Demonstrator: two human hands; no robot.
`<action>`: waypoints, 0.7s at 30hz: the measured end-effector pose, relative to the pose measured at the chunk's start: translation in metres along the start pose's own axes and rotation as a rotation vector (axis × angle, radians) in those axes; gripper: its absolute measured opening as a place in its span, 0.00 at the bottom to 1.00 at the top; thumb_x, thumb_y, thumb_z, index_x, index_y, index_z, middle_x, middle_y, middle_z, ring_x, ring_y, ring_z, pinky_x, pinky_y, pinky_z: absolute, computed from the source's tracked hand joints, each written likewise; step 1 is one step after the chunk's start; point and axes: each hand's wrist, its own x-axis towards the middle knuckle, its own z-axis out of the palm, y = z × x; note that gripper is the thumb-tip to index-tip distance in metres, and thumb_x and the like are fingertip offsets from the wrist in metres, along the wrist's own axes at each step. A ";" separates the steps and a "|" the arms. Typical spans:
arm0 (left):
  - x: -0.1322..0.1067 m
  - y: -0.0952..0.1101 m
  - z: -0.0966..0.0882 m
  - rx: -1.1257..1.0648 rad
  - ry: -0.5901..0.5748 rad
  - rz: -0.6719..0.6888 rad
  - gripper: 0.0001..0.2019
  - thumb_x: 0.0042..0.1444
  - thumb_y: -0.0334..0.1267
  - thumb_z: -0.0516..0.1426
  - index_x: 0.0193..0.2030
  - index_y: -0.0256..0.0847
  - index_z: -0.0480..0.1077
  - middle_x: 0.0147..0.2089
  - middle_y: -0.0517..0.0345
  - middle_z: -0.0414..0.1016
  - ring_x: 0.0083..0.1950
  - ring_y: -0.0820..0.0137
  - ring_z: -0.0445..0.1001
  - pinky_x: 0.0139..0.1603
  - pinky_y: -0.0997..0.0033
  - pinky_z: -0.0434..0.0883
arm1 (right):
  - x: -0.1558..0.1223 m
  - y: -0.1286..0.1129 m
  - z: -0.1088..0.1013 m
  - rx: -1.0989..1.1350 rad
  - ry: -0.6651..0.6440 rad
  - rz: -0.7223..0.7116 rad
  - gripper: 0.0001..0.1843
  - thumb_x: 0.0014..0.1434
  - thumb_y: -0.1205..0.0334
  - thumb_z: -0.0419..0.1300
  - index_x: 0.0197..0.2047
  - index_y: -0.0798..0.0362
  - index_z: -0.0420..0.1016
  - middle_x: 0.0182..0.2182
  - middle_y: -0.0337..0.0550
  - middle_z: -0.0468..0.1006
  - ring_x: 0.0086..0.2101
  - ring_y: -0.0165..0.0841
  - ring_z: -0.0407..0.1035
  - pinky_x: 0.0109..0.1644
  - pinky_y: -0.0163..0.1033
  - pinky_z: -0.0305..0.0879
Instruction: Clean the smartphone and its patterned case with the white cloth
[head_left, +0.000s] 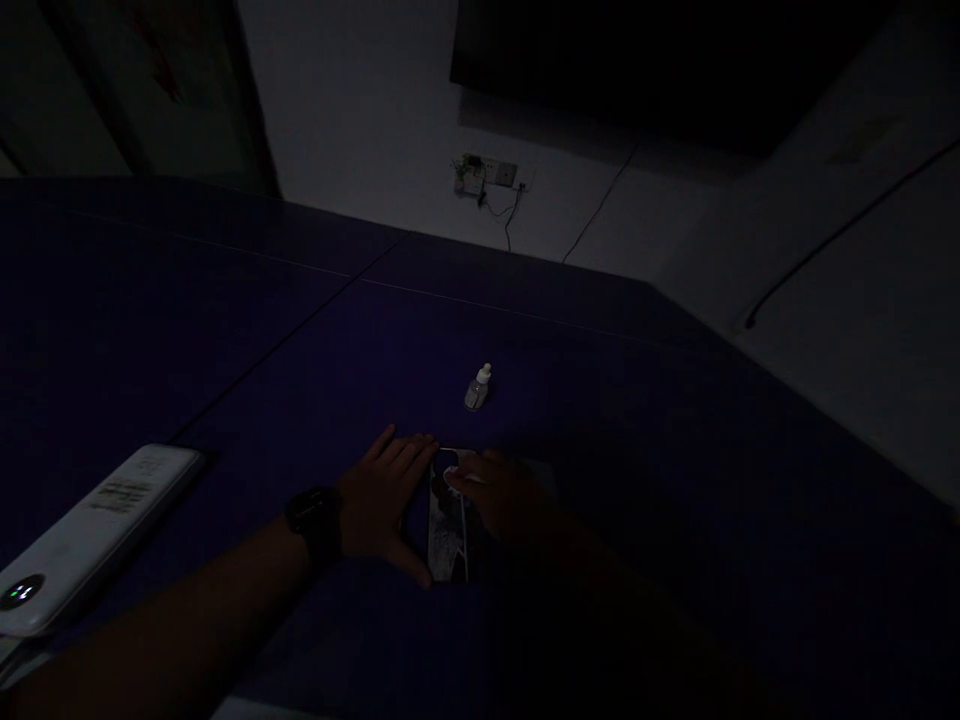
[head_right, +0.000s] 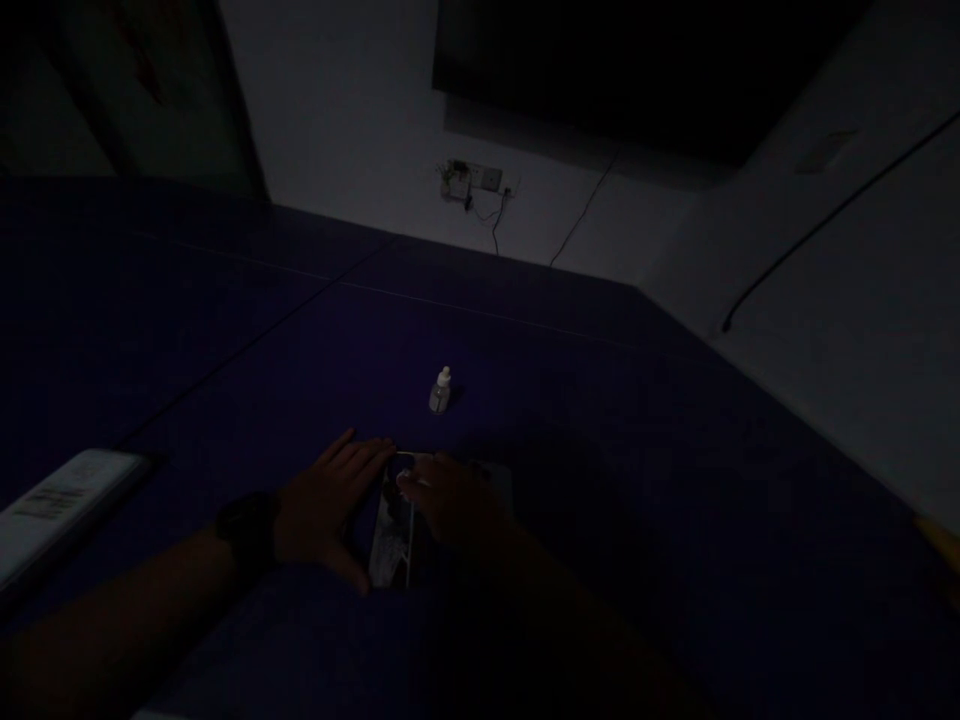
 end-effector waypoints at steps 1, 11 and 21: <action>0.000 -0.001 0.000 0.002 0.002 0.006 0.68 0.33 0.83 0.52 0.73 0.32 0.49 0.71 0.30 0.59 0.70 0.41 0.59 0.72 0.37 0.39 | 0.001 -0.003 0.002 0.002 0.022 -0.013 0.16 0.68 0.70 0.54 0.57 0.57 0.75 0.48 0.54 0.78 0.46 0.40 0.69 0.51 0.46 0.69; -0.002 -0.008 0.009 0.010 0.048 0.039 0.68 0.33 0.83 0.51 0.74 0.34 0.47 0.71 0.31 0.59 0.70 0.40 0.59 0.72 0.37 0.39 | -0.002 -0.001 -0.003 0.012 -0.017 -0.041 0.17 0.68 0.72 0.54 0.56 0.56 0.75 0.47 0.52 0.78 0.47 0.38 0.70 0.54 0.44 0.67; 0.000 -0.004 0.006 -0.010 0.021 0.017 0.69 0.31 0.83 0.53 0.73 0.31 0.49 0.70 0.28 0.60 0.69 0.39 0.60 0.72 0.34 0.40 | -0.001 -0.001 -0.006 0.041 -0.048 -0.089 0.15 0.67 0.70 0.56 0.54 0.53 0.77 0.46 0.49 0.79 0.45 0.38 0.70 0.50 0.44 0.67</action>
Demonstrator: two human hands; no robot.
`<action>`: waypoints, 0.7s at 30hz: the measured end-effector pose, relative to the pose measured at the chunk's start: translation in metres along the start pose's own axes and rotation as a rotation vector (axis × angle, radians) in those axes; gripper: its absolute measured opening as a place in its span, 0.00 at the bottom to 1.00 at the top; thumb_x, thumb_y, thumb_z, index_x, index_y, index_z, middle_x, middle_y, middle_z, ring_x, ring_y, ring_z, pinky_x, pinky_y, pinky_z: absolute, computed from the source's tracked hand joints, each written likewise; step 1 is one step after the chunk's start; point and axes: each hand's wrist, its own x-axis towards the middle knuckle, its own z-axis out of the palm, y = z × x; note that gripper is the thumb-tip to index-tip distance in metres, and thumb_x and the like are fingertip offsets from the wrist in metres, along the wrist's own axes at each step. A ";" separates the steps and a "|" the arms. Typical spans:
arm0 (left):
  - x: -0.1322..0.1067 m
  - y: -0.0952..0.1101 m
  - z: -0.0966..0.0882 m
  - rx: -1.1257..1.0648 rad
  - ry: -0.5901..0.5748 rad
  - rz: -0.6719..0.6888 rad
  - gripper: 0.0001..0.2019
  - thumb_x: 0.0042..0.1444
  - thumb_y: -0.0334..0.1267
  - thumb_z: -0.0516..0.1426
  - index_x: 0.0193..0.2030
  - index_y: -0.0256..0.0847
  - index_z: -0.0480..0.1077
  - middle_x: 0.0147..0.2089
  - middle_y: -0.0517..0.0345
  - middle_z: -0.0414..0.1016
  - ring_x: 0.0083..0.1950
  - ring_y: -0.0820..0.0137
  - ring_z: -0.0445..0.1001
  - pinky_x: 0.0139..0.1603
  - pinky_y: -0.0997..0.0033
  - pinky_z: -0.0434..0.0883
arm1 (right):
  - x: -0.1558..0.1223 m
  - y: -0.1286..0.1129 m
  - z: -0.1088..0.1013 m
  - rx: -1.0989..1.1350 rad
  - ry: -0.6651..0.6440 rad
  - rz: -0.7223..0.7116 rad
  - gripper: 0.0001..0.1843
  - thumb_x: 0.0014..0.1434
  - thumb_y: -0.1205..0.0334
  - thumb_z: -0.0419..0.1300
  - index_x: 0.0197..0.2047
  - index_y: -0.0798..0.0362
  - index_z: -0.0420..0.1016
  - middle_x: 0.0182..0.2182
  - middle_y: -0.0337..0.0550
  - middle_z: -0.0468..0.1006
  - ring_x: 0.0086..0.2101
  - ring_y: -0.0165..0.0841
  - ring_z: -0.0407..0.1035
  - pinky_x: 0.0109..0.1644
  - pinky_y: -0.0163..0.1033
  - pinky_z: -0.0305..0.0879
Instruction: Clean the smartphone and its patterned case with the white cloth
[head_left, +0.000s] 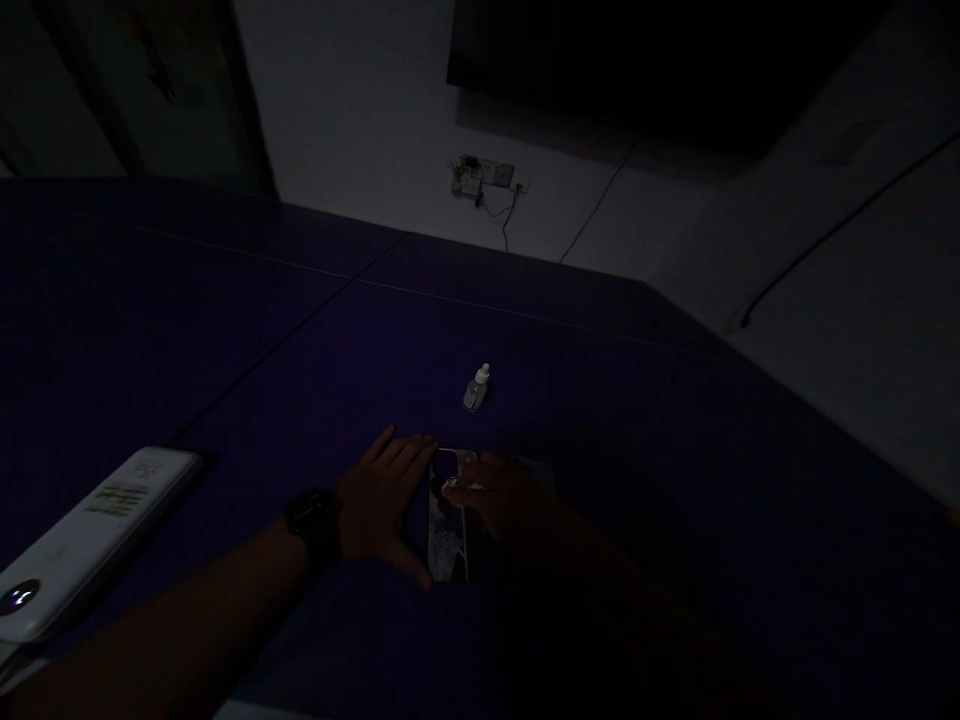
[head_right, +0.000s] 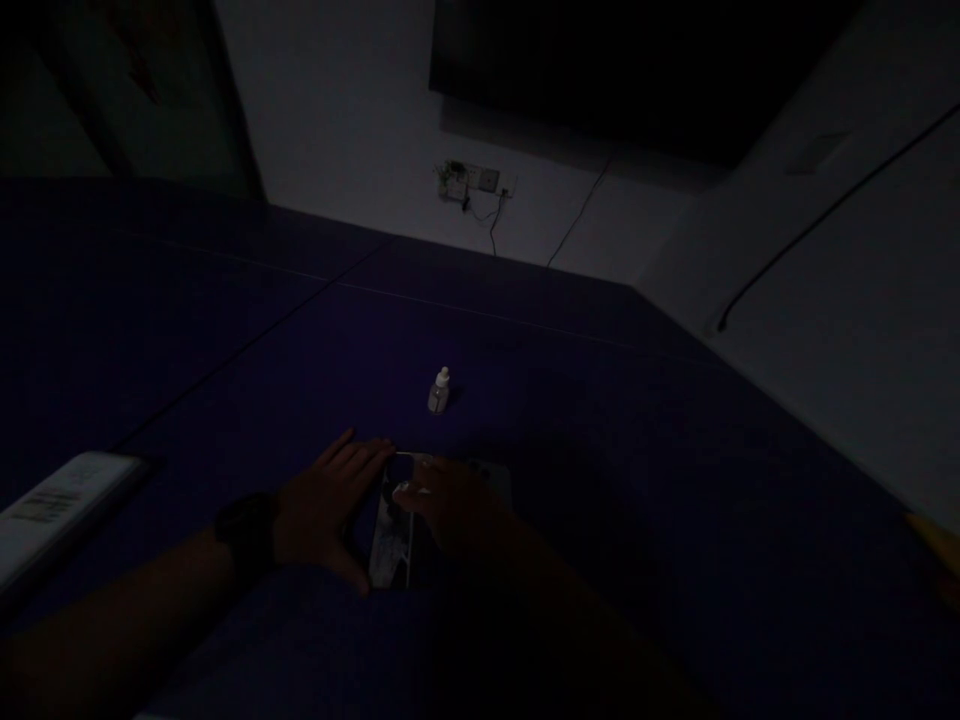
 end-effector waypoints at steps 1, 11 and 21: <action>0.000 0.001 -0.001 0.000 -0.005 -0.006 0.70 0.31 0.83 0.53 0.72 0.30 0.50 0.70 0.28 0.60 0.69 0.39 0.60 0.72 0.34 0.40 | 0.000 0.000 0.000 -0.021 0.006 0.022 0.16 0.67 0.71 0.56 0.55 0.54 0.76 0.47 0.50 0.79 0.45 0.38 0.69 0.50 0.44 0.67; 0.000 0.002 -0.006 0.013 -0.042 -0.014 0.68 0.35 0.82 0.52 0.73 0.29 0.49 0.71 0.27 0.58 0.70 0.39 0.58 0.72 0.34 0.40 | 0.000 -0.003 -0.001 0.027 0.005 -0.017 0.13 0.69 0.66 0.56 0.53 0.50 0.78 0.45 0.47 0.80 0.43 0.37 0.68 0.49 0.43 0.66; 0.001 0.004 -0.007 0.016 -0.054 -0.019 0.68 0.34 0.82 0.52 0.73 0.30 0.49 0.71 0.27 0.58 0.70 0.39 0.59 0.72 0.35 0.40 | 0.002 -0.006 0.004 0.058 0.025 -0.057 0.14 0.68 0.67 0.57 0.55 0.51 0.78 0.46 0.48 0.80 0.44 0.38 0.68 0.50 0.44 0.67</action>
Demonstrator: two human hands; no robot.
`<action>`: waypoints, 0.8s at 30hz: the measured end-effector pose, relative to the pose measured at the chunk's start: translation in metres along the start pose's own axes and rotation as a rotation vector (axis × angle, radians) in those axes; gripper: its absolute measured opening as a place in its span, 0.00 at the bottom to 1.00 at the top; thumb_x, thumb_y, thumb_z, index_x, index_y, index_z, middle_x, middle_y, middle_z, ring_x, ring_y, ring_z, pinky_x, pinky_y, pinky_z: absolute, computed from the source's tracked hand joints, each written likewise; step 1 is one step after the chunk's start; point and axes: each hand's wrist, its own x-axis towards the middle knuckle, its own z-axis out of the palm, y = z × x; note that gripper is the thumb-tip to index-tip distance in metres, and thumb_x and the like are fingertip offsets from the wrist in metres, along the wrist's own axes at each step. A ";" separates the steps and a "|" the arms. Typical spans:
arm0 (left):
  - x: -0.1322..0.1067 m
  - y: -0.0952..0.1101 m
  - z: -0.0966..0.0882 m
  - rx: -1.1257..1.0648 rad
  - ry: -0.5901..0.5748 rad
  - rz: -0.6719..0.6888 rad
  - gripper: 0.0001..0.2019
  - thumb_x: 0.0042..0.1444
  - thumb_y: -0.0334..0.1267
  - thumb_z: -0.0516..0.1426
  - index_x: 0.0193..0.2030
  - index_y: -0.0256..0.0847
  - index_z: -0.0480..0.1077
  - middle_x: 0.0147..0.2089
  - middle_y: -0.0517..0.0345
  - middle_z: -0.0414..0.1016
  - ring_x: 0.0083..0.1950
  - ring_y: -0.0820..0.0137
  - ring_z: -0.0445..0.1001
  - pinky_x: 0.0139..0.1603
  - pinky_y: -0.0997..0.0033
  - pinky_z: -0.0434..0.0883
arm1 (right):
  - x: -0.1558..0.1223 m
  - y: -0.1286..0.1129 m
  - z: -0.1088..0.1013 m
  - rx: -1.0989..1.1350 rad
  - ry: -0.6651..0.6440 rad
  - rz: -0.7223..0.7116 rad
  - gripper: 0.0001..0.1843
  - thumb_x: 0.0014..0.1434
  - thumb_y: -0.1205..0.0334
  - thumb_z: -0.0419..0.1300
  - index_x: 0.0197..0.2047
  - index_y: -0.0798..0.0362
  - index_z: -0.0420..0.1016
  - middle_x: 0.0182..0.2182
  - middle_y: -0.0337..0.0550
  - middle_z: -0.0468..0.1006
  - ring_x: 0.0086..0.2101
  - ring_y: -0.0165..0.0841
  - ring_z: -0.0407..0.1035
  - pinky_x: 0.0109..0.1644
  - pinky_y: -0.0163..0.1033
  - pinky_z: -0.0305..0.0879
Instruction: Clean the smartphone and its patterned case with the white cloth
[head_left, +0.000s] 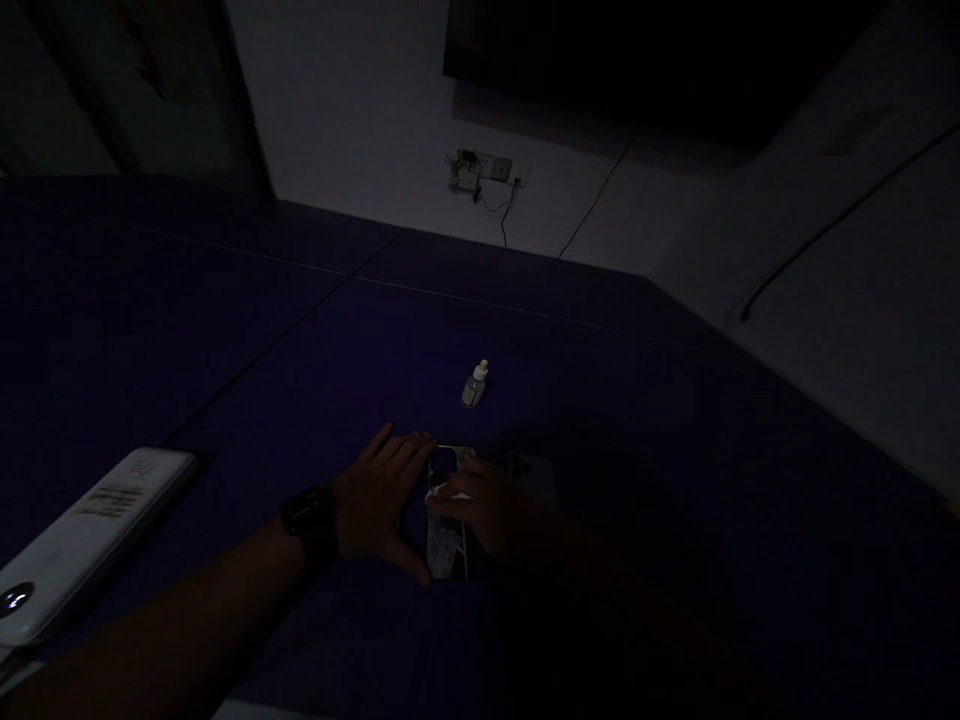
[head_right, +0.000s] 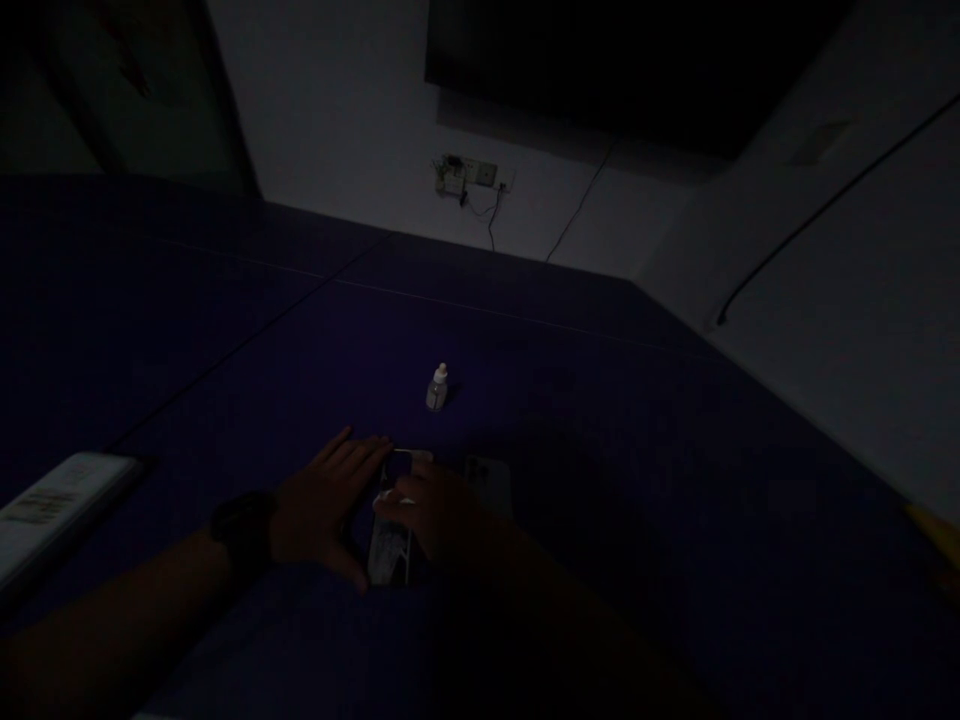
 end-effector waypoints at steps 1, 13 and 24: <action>0.000 0.000 0.001 -0.002 0.005 0.004 0.68 0.34 0.82 0.52 0.73 0.30 0.49 0.71 0.27 0.58 0.70 0.39 0.59 0.72 0.35 0.40 | -0.003 0.002 -0.001 0.007 -0.013 0.011 0.14 0.68 0.68 0.57 0.54 0.51 0.78 0.46 0.48 0.80 0.45 0.37 0.69 0.51 0.44 0.67; -0.001 -0.003 0.005 -0.003 0.031 0.012 0.68 0.34 0.82 0.52 0.73 0.31 0.49 0.70 0.28 0.59 0.69 0.40 0.60 0.72 0.35 0.40 | -0.003 -0.003 0.000 0.020 0.003 -0.009 0.14 0.68 0.67 0.56 0.54 0.51 0.78 0.46 0.48 0.81 0.44 0.38 0.69 0.53 0.46 0.66; -0.003 -0.006 0.006 0.008 0.041 0.037 0.65 0.37 0.81 0.52 0.73 0.33 0.47 0.71 0.29 0.59 0.70 0.40 0.59 0.72 0.36 0.40 | 0.002 -0.009 -0.001 0.004 0.002 -0.015 0.15 0.68 0.66 0.56 0.55 0.55 0.77 0.47 0.51 0.80 0.42 0.38 0.68 0.51 0.46 0.66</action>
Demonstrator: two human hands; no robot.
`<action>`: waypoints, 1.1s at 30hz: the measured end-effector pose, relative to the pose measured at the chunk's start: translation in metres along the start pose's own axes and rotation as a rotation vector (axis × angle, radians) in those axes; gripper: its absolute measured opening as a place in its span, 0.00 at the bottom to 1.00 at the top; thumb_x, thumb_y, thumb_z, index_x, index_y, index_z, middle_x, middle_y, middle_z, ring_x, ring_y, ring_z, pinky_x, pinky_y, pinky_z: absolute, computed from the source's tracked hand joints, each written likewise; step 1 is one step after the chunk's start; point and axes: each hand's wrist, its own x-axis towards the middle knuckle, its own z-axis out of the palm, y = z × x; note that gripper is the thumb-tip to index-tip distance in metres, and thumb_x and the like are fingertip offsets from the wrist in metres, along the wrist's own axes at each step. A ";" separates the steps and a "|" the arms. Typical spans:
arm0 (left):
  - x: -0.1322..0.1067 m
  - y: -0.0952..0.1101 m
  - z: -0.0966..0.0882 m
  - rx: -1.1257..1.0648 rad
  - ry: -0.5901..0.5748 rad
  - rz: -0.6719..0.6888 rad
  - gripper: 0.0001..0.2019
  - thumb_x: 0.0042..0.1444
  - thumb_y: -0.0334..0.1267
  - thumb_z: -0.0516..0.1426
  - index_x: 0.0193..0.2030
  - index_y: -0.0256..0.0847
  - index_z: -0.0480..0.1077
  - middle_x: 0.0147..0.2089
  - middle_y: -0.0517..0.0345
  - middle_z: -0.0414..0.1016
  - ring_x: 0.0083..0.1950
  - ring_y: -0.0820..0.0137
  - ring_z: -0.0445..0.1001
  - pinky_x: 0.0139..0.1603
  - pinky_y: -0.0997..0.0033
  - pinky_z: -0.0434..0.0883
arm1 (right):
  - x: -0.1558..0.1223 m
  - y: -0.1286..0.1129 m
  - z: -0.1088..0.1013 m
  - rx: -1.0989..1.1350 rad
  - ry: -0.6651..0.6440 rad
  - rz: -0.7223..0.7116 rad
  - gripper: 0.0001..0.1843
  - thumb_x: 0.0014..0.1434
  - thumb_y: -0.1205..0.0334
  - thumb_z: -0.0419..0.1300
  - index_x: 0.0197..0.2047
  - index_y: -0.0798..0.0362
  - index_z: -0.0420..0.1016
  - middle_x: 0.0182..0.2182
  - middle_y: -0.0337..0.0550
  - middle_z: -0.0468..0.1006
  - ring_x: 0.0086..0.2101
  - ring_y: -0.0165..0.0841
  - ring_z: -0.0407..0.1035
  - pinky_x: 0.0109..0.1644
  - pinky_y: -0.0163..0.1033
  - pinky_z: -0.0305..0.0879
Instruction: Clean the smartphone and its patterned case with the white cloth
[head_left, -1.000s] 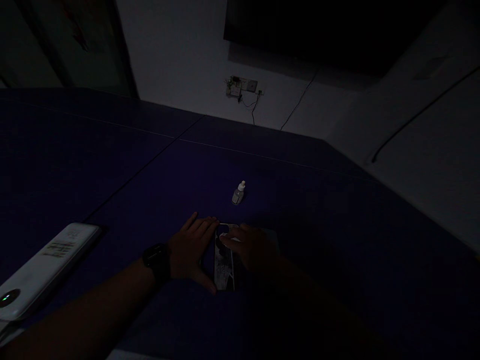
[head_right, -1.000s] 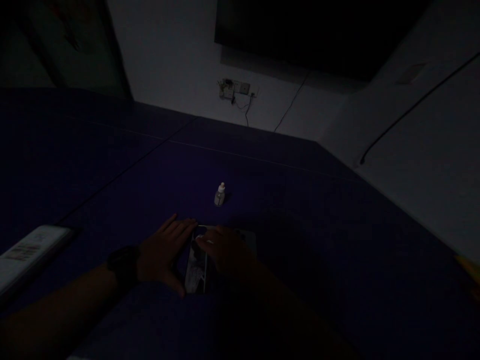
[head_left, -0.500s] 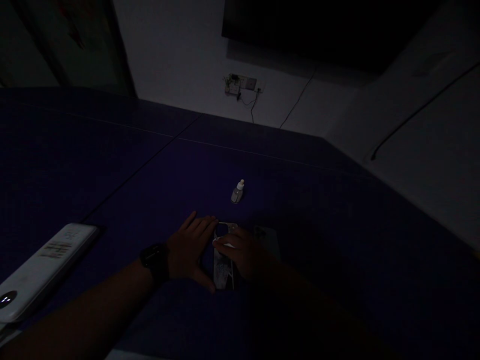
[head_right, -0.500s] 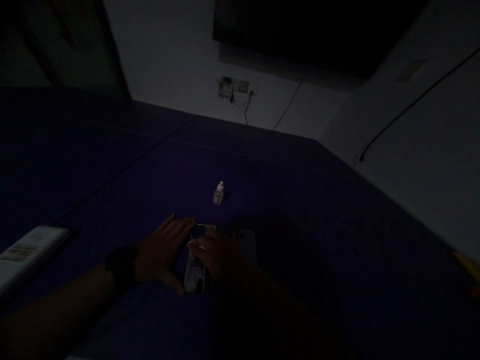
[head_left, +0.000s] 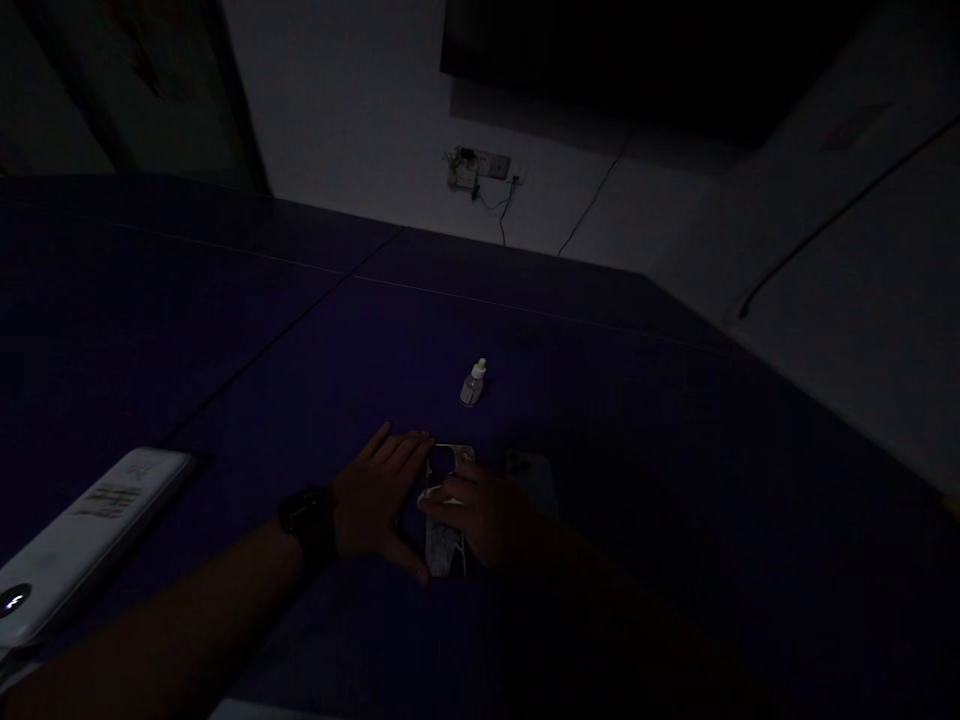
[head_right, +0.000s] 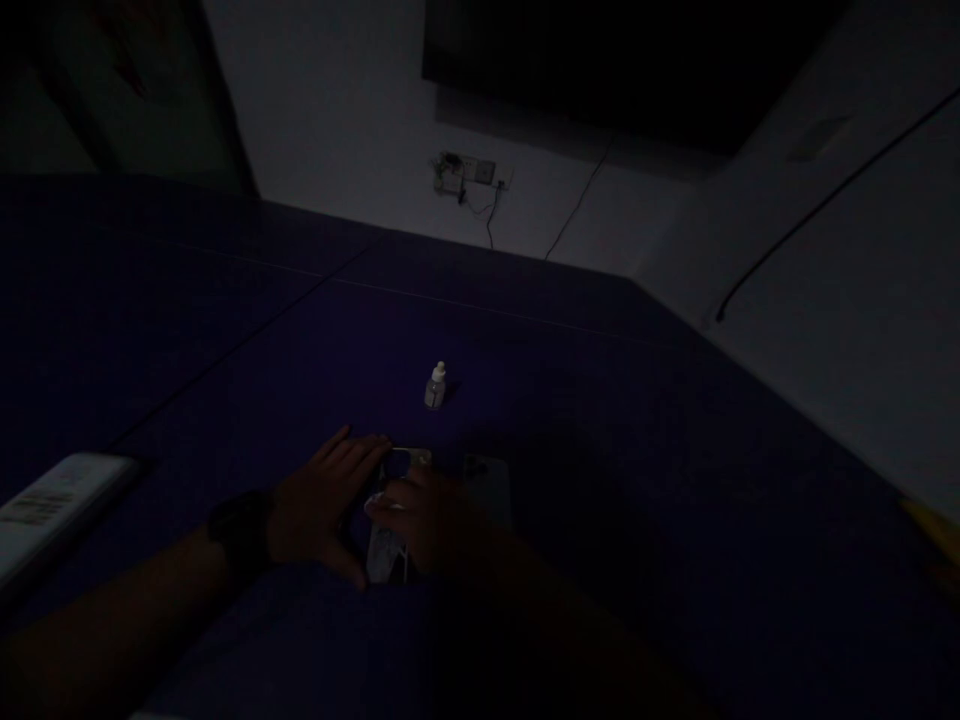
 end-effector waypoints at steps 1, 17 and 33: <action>0.000 -0.001 0.000 0.000 0.002 0.002 0.66 0.37 0.81 0.52 0.73 0.33 0.47 0.71 0.29 0.59 0.70 0.40 0.59 0.72 0.36 0.40 | -0.002 0.001 0.000 0.021 -0.001 -0.008 0.14 0.68 0.66 0.56 0.53 0.53 0.78 0.46 0.49 0.80 0.42 0.38 0.69 0.50 0.45 0.66; 0.002 0.002 0.001 -0.004 0.019 -0.024 0.69 0.31 0.83 0.53 0.73 0.32 0.48 0.70 0.29 0.60 0.69 0.40 0.60 0.73 0.36 0.39 | -0.010 0.012 -0.004 -0.018 -0.053 0.164 0.17 0.67 0.70 0.55 0.54 0.50 0.78 0.47 0.49 0.79 0.44 0.38 0.69 0.49 0.44 0.67; 0.001 0.001 0.002 0.009 0.021 -0.005 0.68 0.34 0.82 0.52 0.73 0.33 0.47 0.70 0.30 0.60 0.69 0.40 0.60 0.72 0.37 0.40 | -0.005 0.001 0.001 -0.096 0.028 0.173 0.19 0.68 0.69 0.54 0.60 0.55 0.72 0.51 0.52 0.77 0.49 0.42 0.67 0.52 0.47 0.66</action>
